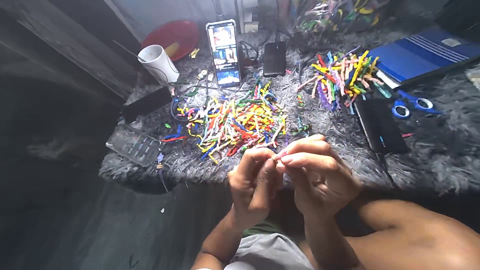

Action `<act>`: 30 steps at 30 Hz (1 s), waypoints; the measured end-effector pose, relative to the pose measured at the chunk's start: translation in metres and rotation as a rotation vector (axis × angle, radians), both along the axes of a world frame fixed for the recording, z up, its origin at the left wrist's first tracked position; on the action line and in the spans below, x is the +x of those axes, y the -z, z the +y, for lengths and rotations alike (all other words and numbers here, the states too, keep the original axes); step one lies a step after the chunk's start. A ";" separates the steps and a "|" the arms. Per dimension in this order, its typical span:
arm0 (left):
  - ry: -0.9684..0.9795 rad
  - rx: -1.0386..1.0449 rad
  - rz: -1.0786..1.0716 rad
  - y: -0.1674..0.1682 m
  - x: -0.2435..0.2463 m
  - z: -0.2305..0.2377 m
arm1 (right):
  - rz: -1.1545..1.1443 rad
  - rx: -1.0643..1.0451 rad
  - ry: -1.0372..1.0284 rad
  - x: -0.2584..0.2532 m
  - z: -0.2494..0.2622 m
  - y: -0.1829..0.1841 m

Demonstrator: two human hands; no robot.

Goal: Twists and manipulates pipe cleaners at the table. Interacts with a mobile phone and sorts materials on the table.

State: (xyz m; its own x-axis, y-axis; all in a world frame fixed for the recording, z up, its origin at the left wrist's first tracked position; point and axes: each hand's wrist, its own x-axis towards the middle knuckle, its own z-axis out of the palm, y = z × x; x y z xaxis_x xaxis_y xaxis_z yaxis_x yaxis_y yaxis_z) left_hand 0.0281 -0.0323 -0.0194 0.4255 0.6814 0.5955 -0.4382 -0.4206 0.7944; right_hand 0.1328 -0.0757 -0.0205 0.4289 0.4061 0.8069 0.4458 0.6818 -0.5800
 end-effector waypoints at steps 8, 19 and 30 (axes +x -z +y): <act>0.795 -0.333 -0.253 0.004 -0.016 0.024 | 0.222 -0.036 -0.510 0.004 -0.005 -0.004; -0.122 0.545 0.377 -0.010 -0.032 0.043 | -0.407 -0.221 -0.103 0.040 -0.013 -0.023; -0.038 0.193 0.249 -0.001 0.005 0.030 | -0.457 -0.093 0.259 0.039 -0.005 -0.010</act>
